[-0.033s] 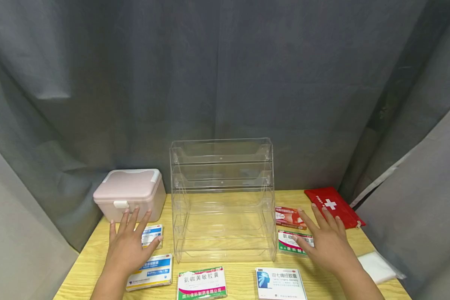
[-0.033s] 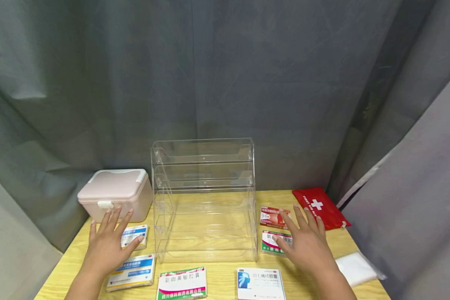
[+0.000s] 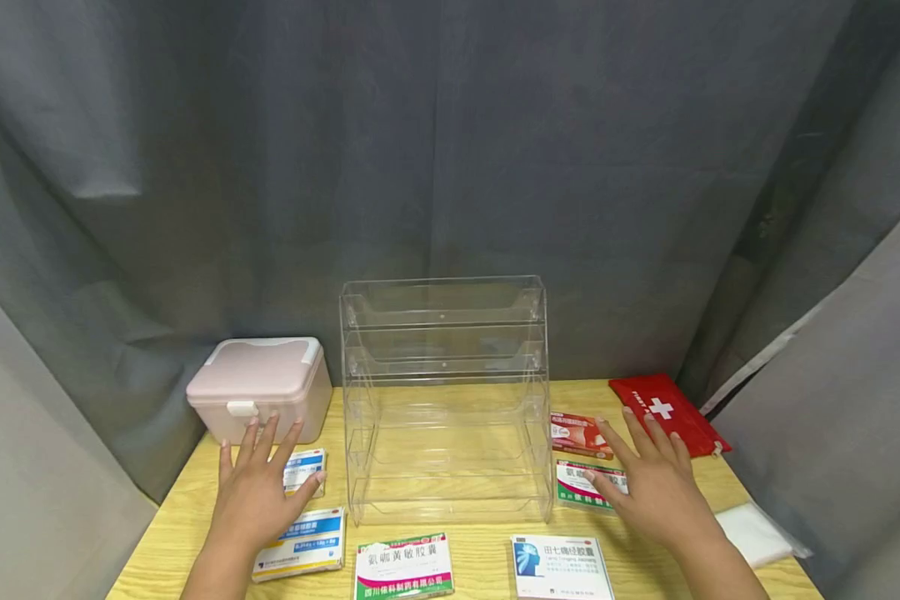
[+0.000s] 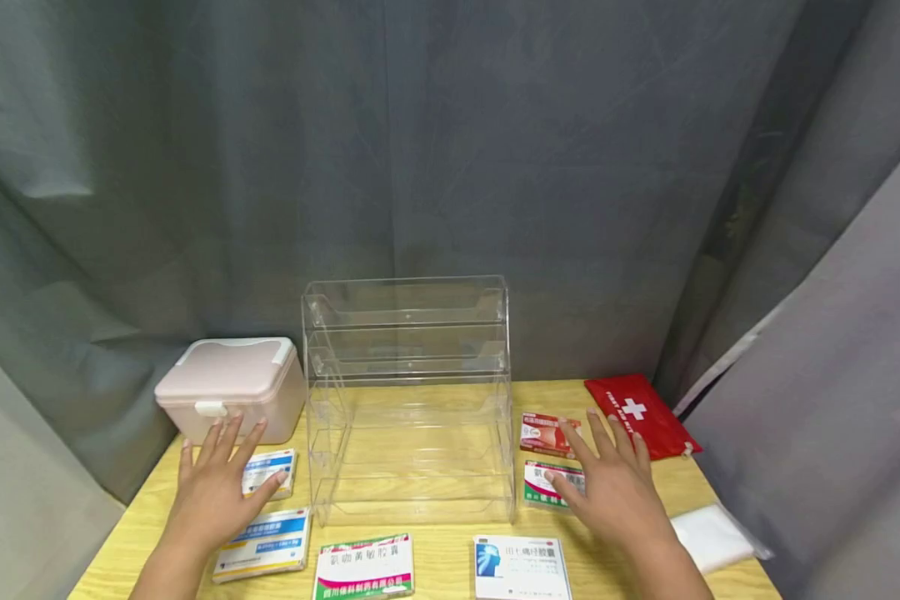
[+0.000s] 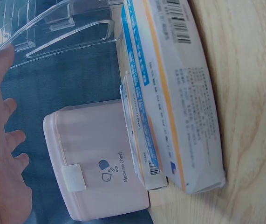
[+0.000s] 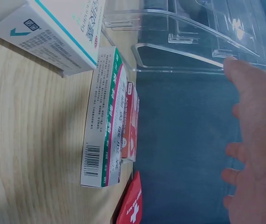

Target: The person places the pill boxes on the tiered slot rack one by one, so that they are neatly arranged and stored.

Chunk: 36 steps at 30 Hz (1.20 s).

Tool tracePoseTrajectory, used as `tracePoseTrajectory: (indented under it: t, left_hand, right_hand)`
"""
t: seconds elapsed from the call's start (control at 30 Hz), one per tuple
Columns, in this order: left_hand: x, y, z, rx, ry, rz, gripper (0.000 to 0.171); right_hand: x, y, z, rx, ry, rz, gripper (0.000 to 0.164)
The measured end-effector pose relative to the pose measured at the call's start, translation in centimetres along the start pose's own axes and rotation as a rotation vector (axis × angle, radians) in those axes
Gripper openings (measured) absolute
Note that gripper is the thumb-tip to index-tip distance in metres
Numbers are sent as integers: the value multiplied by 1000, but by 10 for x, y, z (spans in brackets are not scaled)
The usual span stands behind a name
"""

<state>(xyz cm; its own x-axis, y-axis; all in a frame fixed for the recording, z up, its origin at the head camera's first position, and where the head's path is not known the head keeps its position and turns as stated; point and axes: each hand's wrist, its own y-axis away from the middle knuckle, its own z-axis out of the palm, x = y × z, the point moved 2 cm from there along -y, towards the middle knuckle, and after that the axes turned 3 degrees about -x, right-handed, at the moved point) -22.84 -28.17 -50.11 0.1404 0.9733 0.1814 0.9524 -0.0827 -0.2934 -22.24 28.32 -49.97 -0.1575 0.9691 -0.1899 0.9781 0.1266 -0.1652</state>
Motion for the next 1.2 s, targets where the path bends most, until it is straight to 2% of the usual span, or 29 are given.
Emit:
tracePoseTrajectory:
  t: [0.2, 0.37, 0.47, 0.6, 0.8, 0.93, 1.07, 1.2]
  left_hand:
    - [3, -1, 0, -17, 43, 4, 89]
    - [2, -1, -1, -31, 94, 5, 89]
    - [-1, -1, -3, -39, 140, 8, 86]
    - [-10, -1, -4, -89, 187, -22, 79]
    - [-31, -5, -6, -194, 232, -98, 74]
    - [-45, -9, -5, -262, 264, -115, 73]
    - [-56, -11, 2, -307, 281, -118, 70]
    - [-64, -14, 9, -351, 287, -142, 73]
  right_hand:
    - [1, 0, 2, 5, 1, -8, 90]
    - [-1, -2, 2, -9, -46, 13, 97]
    - [-6, -5, 3, -20, -128, 30, 100]
    - [-16, -15, -2, -11, -270, 28, 98]
    - [-40, -40, -27, 21, -460, 42, 89]
    - [-54, -59, -41, 20, -596, 62, 81]
    - [-60, -74, -43, 10, -678, 72, 75]
    - [-60, -82, -38, 7, -714, 91, 67]
